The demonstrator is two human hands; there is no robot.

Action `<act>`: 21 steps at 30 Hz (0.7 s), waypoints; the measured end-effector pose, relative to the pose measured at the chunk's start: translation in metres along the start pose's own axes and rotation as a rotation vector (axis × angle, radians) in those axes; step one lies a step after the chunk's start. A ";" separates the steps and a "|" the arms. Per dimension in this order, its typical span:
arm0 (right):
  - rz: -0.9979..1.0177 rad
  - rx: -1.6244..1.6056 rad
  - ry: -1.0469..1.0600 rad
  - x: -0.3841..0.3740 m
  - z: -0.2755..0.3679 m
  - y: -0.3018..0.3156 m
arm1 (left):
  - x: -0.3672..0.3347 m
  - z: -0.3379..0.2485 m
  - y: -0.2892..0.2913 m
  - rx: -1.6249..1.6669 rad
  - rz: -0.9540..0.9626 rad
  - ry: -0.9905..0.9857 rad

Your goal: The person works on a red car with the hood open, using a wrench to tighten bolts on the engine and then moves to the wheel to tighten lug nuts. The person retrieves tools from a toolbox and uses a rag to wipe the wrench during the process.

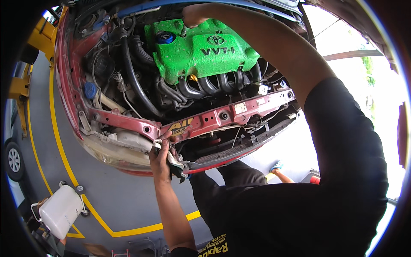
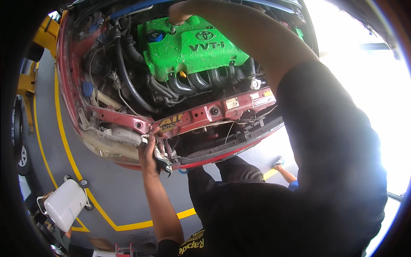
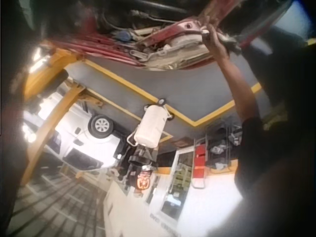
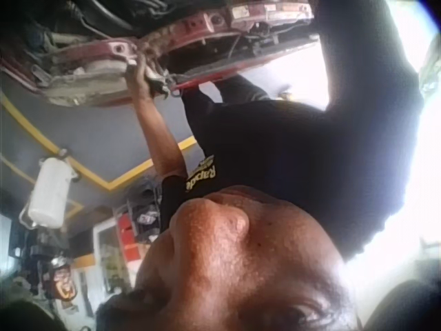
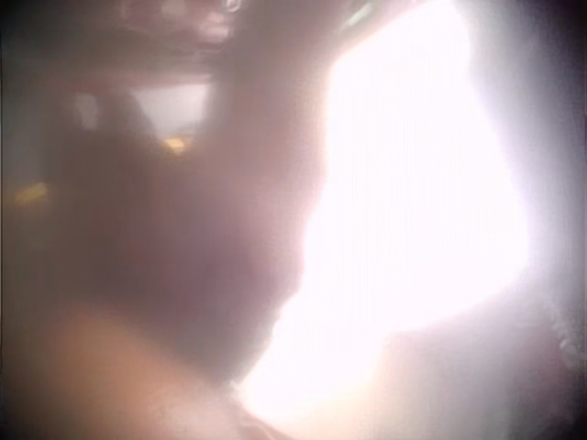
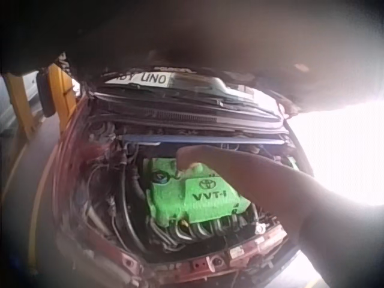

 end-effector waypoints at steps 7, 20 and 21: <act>-0.056 -0.030 0.016 -0.010 -0.002 0.007 | -0.007 0.013 -0.009 0.030 0.081 0.021; -0.421 -0.204 0.092 0.064 -0.021 -0.009 | 0.030 0.016 0.033 0.156 0.001 0.055; -0.454 -0.191 0.087 0.062 -0.020 -0.012 | 0.035 0.016 0.035 0.121 -0.009 0.072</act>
Point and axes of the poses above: each hand's wrist, its own x-axis away from the middle knuckle, its own y-axis out of the back of the hand, z = x × y, the point moved 7 cm from there along -x, towards the middle knuckle, and after that the axes turned 14 degrees about z, right-handed, at the moved point
